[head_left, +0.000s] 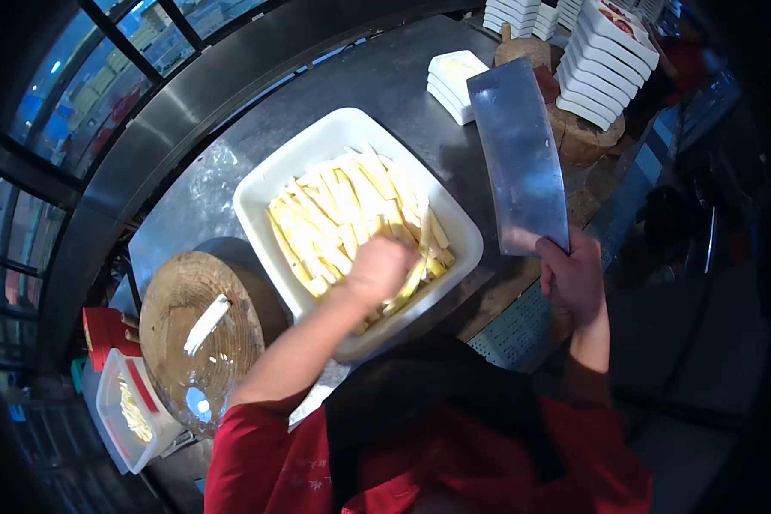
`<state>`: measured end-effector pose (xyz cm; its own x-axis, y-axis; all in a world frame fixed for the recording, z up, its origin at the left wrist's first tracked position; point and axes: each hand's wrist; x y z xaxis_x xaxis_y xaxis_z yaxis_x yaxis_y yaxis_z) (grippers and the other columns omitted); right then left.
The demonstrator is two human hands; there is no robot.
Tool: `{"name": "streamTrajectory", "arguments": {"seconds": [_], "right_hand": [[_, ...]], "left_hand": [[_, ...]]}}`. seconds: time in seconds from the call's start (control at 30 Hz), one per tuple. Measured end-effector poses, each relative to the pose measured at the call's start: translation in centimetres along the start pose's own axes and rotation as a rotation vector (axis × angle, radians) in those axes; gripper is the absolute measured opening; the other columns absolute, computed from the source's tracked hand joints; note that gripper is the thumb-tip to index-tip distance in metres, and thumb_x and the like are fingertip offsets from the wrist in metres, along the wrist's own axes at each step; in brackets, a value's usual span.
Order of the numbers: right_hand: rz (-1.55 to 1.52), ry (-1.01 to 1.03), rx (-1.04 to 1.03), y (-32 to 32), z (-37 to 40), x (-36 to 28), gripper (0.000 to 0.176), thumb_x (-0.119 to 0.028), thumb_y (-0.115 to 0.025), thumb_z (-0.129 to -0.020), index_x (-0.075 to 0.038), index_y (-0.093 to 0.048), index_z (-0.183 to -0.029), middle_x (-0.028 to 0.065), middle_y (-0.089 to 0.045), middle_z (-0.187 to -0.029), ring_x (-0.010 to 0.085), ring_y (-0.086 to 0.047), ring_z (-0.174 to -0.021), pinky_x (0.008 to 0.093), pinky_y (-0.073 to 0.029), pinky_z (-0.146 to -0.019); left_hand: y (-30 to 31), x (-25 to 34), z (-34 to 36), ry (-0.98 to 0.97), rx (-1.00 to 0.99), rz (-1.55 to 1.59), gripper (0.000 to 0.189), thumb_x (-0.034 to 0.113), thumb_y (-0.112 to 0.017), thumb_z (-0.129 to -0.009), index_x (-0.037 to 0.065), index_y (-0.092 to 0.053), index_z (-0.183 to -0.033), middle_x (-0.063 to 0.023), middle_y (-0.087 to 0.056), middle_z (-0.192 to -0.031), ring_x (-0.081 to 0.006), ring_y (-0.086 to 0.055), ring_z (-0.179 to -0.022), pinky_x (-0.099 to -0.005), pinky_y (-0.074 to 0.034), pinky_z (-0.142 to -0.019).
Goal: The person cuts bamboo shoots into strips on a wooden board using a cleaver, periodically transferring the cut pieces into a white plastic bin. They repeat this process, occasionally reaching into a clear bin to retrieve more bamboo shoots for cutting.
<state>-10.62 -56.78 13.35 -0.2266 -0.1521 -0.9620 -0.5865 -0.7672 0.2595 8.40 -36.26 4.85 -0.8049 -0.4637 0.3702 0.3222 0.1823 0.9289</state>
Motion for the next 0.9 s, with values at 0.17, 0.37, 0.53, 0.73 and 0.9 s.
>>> {"name": "streamTrajectory", "arguments": {"seconds": [0.17,0.37,0.53,0.73,0.9], "right_hand": [[-0.066,-0.001,-0.030,-0.6,-0.4,-0.8,0.013,-0.008,-0.060,-0.087,0.002,-0.058,-0.080,0.0028,-0.053,-0.052,0.0097,-0.049,-0.038,0.0254,-0.036,-0.038],[-0.093,0.016,-0.124,-2.4,-2.2,-1.4,0.012,-0.008,-0.063,-0.086,0.002,-0.058,-0.081,0.0027,-0.053,-0.052,0.0097,-0.049,-0.038,0.0259,-0.037,-0.037],[0.008,0.048,-0.418,-8.4,-2.7,-4.3,0.010,-0.008,-0.062,-0.087,0.001,-0.057,-0.087,0.0021,-0.053,-0.056,0.0085,-0.049,-0.040,0.0257,-0.038,-0.037],[0.173,0.053,-0.984,-19.2,0.3,-5.2,0.016,-0.012,-0.059,-0.090,-0.001,-0.052,-0.082,0.0008,-0.054,-0.058,0.0064,-0.050,-0.045,0.0254,-0.041,-0.041],[0.530,0.652,-1.197,-26.0,3.5,-6.8,0.023,-0.018,-0.060,-0.091,0.001,-0.050,-0.081,0.0154,-0.055,-0.059,0.0238,-0.060,-0.054,0.0386,-0.045,-0.053]], "left_hand": [[-3.6,2.3,-1.5,0.166,-0.182,-0.070,0.020,0.024,-0.062,-0.085,0.005,-0.070,-0.083,-0.0181,-0.068,-0.080,-0.0330,-0.068,-0.077,-0.0431,-0.055,-0.071],[1.9,-0.5,4.1,0.386,0.095,0.580,0.030,0.024,-0.065,-0.088,-0.001,-0.067,-0.103,-0.0152,-0.066,-0.071,-0.0267,-0.064,-0.064,-0.0371,-0.050,-0.062],[8.7,-3.4,16.5,0.597,0.457,0.865,0.027,0.017,-0.063,-0.094,-0.001,-0.062,-0.113,0.0004,-0.061,-0.083,-0.0064,-0.052,-0.073,-0.0225,-0.043,-0.067],[5.4,-7.5,30.2,1.028,0.605,0.079,0.025,0.017,-0.070,-0.085,0.001,-0.067,-0.104,-0.0133,-0.063,-0.082,-0.0256,-0.061,-0.075,-0.0365,-0.049,-0.068],[1.8,-6.5,33.9,1.128,0.692,-0.194,0.028,0.016,-0.072,-0.077,0.005,-0.067,-0.102,-0.0156,-0.062,-0.091,-0.0367,-0.059,-0.089,-0.0447,-0.048,-0.078]]}}
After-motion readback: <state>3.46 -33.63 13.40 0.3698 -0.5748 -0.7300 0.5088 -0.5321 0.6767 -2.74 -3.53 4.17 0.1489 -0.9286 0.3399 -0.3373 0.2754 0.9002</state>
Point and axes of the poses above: each hand's wrist, its own z-axis away from the middle knuckle, its own y-axis out of the back of the hand, x = y × z
